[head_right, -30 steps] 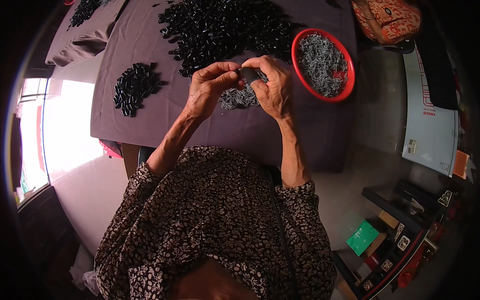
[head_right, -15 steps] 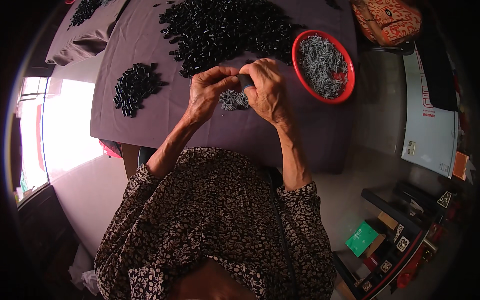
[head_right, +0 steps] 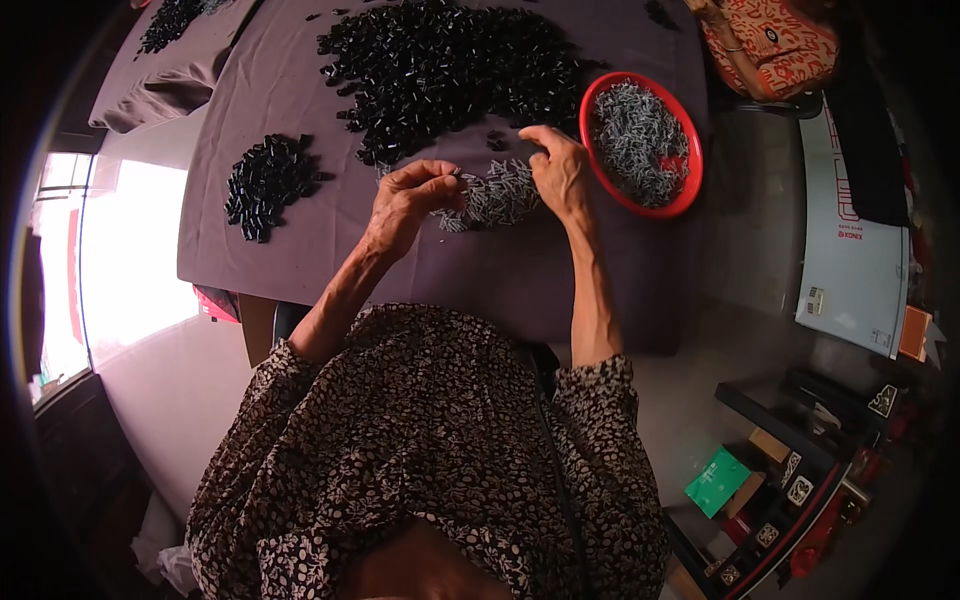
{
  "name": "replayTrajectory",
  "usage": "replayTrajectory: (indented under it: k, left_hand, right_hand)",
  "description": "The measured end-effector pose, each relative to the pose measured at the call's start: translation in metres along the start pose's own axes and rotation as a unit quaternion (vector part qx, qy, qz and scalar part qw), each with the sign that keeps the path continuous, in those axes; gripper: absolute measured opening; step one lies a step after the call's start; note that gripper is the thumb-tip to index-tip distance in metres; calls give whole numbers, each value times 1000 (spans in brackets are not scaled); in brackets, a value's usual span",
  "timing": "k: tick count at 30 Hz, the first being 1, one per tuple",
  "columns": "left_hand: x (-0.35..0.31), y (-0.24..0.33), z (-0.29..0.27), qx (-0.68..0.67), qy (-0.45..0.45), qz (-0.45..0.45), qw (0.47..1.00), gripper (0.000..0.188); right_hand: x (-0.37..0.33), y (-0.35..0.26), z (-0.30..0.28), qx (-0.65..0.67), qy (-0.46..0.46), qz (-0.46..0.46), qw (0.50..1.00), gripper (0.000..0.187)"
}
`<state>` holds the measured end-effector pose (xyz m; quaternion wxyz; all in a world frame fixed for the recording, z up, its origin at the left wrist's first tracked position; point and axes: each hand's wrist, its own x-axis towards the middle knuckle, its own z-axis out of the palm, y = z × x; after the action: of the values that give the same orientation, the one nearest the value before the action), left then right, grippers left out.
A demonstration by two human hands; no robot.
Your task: The person sorts small black plastic components by hand on a workbench, inspecting them and placing them into a red container.
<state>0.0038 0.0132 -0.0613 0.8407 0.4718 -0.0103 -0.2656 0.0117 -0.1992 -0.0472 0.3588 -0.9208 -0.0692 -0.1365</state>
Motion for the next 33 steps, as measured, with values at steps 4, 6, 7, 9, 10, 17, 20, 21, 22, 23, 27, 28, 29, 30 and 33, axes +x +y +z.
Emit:
replayTrajectory:
  k: [4,6,7,9,10,17,20,21,22,23,27,28,29,30,33]
  left_hand:
    - [-1,2,-7,6,16,6,1000,12]
    - [-2,6,-8,20,19,8,1000,12]
    - [-3,8,-9,34,23,10,999,12]
    - [-3,8,-9,38,22,9,999,11]
    - [-2,8,-9,43,22,9,999,11]
    - [4,11,-6,46,28,8,998,12]
    - [5,9,-3,44,17,13,999,12]
    - [7,11,0,44,14,19,999,12]
    - [9,12,4,44,11,25,999,12]
    - [9,14,7,45,8,24,999,12]
    - [11,17,19,41,8,38,998,12]
    - [12,17,22,33,7,43,999,13]
    - [12,18,25,34,5,41,999,13]
    - [12,18,29,28,-3,47,998,12]
    - [13,18,37,23,-11,60,998,12]
  right_hand:
    - [14,29,10,-56,4,27,998,31]
    - [19,35,16,-60,19,26,998,31]
    - [20,38,19,-63,33,25,997,30]
    - [24,42,23,-83,33,17,996,31]
    - [25,41,25,-107,16,7,994,31]
    - [30,40,25,-126,-30,0,992,24]
    - [29,41,22,-122,-35,-8,992,21]
    - [31,42,22,-124,-32,-20,992,21]
    - [30,44,21,-121,-33,-20,992,22]
    - [27,47,19,-122,-32,-18,992,22]
    - [11,5,-5,229,-73,186,953,17]
    - [7,0,-8,291,-63,176,938,17]
    - [4,-4,-11,351,-53,165,920,18]
    - [2,-9,-15,365,-53,143,919,23]
    - [-5,-29,-25,340,-56,118,931,27]
